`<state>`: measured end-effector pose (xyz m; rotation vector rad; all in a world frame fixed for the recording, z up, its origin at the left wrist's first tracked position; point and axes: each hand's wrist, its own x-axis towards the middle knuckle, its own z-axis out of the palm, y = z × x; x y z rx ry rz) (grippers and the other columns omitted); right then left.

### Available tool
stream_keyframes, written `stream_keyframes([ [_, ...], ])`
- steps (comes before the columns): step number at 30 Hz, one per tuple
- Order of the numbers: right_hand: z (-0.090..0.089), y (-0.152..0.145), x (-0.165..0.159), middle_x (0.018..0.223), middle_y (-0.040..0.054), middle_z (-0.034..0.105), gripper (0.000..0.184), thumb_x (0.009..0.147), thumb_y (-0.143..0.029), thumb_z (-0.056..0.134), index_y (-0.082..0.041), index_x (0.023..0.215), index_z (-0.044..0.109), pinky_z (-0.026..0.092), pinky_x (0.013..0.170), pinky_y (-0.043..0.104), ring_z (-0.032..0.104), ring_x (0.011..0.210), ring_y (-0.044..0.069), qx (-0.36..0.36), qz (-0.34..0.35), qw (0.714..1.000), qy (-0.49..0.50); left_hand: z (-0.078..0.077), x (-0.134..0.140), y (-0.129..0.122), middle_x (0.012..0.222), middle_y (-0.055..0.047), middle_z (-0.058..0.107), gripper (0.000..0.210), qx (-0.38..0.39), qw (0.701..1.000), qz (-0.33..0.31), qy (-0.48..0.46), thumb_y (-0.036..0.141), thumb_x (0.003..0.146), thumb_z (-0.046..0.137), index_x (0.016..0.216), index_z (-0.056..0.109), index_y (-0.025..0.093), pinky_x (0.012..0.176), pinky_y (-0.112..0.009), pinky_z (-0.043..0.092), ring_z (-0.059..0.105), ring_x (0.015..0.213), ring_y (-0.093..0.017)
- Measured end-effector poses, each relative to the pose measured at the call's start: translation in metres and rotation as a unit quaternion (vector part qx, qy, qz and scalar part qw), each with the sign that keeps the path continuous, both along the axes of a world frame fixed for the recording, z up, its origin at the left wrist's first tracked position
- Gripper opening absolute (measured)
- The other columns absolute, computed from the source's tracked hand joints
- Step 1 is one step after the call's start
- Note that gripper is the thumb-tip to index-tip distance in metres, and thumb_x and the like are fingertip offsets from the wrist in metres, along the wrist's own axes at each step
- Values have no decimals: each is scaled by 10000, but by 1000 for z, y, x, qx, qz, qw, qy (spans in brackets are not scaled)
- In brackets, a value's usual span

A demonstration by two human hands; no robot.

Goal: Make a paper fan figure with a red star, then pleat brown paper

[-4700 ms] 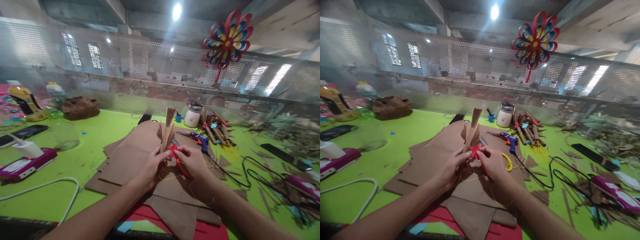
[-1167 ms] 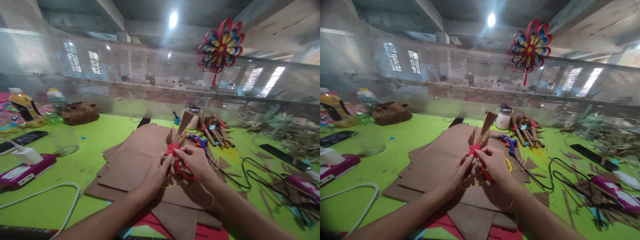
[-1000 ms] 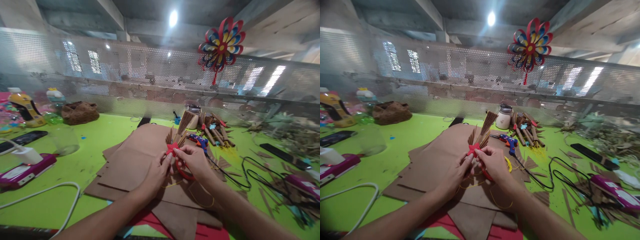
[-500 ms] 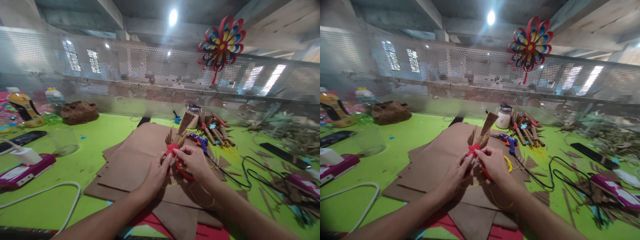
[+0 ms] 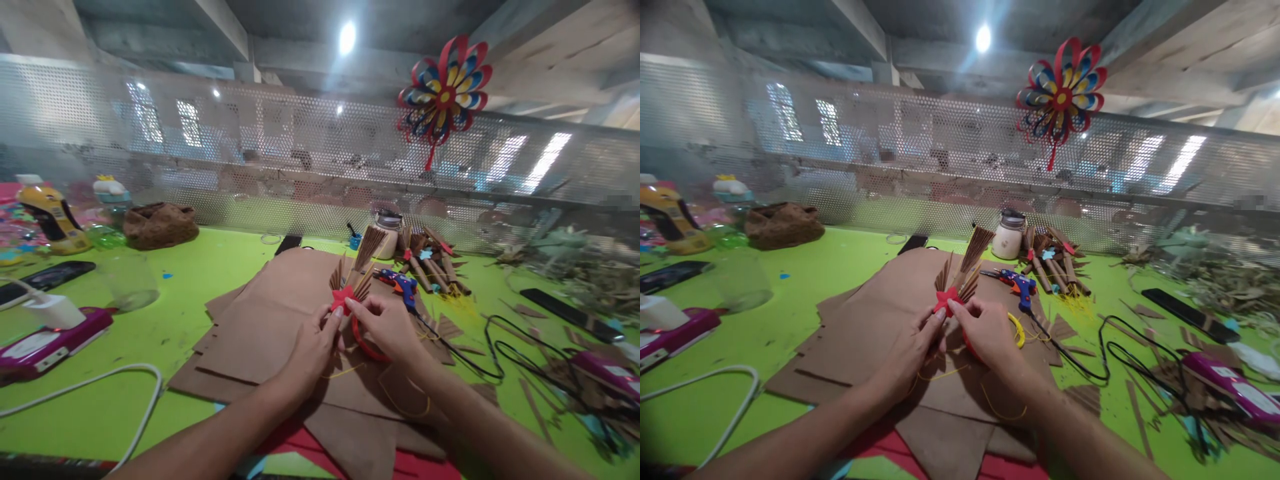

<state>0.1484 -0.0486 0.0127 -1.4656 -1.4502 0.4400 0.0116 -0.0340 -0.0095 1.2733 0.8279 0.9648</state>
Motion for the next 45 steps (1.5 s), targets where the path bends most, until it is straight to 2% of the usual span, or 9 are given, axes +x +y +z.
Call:
stream_keyframes([
  [11, -1, 0, -6, 415, -30, 404, 503, 771, -532, 523, -150, 445, 498, 264, 414, 207, 348, 422, 77, -8, -6, 1000, -24, 3, 0, -6, 570, 34, 493, 274, 63, 997, 24, 27, 442, 827, 497, 793, 533, 172, 478, -194, 310, 397, 468, -74],
  [19, 0, -1, -9, 424, -27, 413, 496, 770, -521, 526, -142, 451, 511, 275, 421, 202, 349, 432, 76, -1, -13, 1000, -17, 5, 2, -6, 594, 29, 490, 269, 79, 996, 35, 28, 423, 834, 482, 854, 557, 165, 528, -212, 335, 420, 520, -97],
  [25, 1, -5, -14, 440, -22, 435, 496, 767, -533, 525, -141, 463, 509, 302, 446, 202, 379, 452, 86, -12, -3, 1000, 4, 6, -1, -8, 643, 4, 515, 312, 104, 993, 55, 30, 455, 834, 460, 819, 555, 158, 575, -226, 370, 465, 576, -114],
  [32, -7, -3, -8, 443, -24, 401, 504, 754, -564, 529, -147, 471, 502, 299, 450, 212, 370, 462, 93, -2, 9, 1000, 18, -2, -1, -6, 570, 24, 477, 353, 71, 996, 58, 18, 505, 844, 427, 823, 519, 165, 488, -205, 335, 423, 498, -95],
  [39, -13, -1, -7, 445, -23, 396, 514, 751, -578, 520, -148, 470, 500, 296, 453, 214, 369, 457, 93, -21, 1, 1000, 4, -2, -2, -8, 616, 20, 483, 306, 127, 990, 61, 8, 433, 873, 419, 849, 536, 151, 526, -209, 361, 443, 547, -98],
  [45, -11, -3, -11, 410, -23, 393, 539, 737, -604, 516, -156, 441, 476, 296, 442, 218, 361, 437, 94, -31, 11, 999, 25, -5, -2, -9, 628, 16, 490, 312, 134, 988, 69, 19, 425, 877, 415, 888, 555, 146, 518, -217, 358, 440, 544, -101],
])
